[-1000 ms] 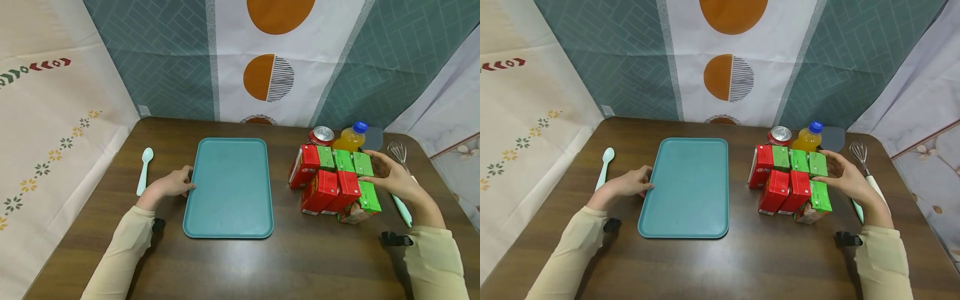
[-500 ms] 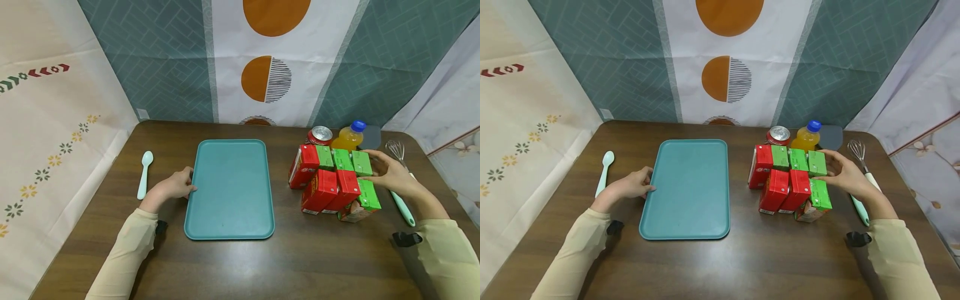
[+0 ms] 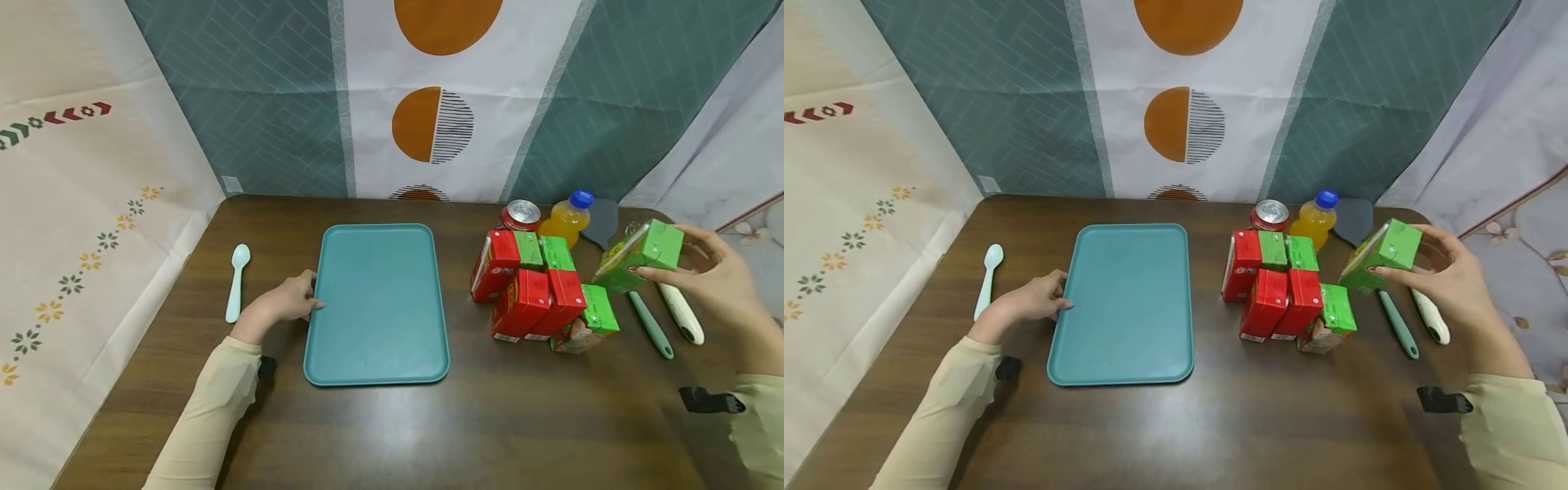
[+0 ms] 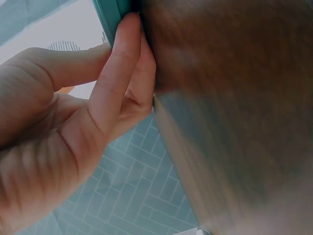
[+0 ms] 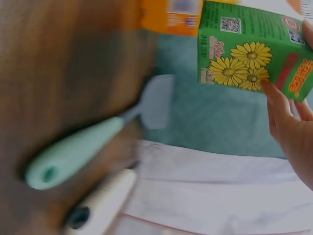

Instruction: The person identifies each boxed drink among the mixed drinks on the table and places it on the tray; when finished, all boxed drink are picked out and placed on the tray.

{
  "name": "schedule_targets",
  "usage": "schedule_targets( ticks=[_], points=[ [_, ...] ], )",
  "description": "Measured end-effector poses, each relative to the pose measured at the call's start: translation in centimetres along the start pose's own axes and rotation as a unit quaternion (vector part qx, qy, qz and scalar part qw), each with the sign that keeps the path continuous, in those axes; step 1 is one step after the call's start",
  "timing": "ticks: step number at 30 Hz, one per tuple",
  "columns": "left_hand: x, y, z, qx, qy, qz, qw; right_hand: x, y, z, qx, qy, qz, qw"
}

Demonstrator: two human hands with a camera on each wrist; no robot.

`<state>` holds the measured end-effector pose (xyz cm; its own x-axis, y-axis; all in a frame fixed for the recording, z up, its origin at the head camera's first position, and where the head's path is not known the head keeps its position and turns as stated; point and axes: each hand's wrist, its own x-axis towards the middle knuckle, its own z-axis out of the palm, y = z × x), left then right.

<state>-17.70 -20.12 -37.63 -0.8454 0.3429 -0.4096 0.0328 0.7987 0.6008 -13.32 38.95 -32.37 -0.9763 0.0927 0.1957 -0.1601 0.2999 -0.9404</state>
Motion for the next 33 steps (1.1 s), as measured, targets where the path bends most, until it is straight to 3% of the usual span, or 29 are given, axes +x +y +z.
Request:
schedule_targets(
  ticks=[2, 3, 6, 9, 14, 21, 25, 29, 33],
  points=[
    [0.0, 0.0, -0.2, 0.002, 0.004, -0.001, 1.0000, 0.1, -1.3, 0.1, 0.080, 0.028, -0.050, 0.9952],
    [0.0, 0.0, -0.3, 0.003, 0.006, -0.001, 1.0000, 0.1, -2.0, 0.2, 0.129, 0.036, -0.076, 0.9882],
    [0.0, -0.1, -0.5, 0.008, 0.010, -0.004, 0.9999, -0.1, -4.1, 0.8, 0.192, 0.053, -0.157, 0.9674],
    [0.0, -0.1, -0.5, 0.011, 0.009, -0.003, 0.9999, -0.6, -6.1, 1.7, 0.236, 0.043, -0.203, 0.9492],
    [0.1, -0.3, -0.5, 0.007, 0.007, -0.010, 0.9999, -1.9, -9.5, 4.4, 0.293, 0.028, -0.222, 0.9295],
    [0.0, -0.3, -0.6, 0.008, 0.006, -0.013, 0.9999, -2.8, -13.8, 10.0, 0.362, 0.024, -0.220, 0.9057],
    [0.2, -0.2, -0.5, 0.008, 0.005, -0.001, 1.0000, -2.6, -14.9, 13.9, 0.357, 0.015, -0.208, 0.9105],
    [0.2, -0.2, -0.3, 0.010, 0.000, 0.002, 0.9999, -2.0, -14.7, 17.8, 0.324, -0.028, -0.165, 0.9311],
    [0.2, -0.2, -0.2, 0.006, -0.007, 0.003, 0.9999, -1.0, -13.2, 21.7, 0.244, -0.069, -0.100, 0.9621]
  ],
)
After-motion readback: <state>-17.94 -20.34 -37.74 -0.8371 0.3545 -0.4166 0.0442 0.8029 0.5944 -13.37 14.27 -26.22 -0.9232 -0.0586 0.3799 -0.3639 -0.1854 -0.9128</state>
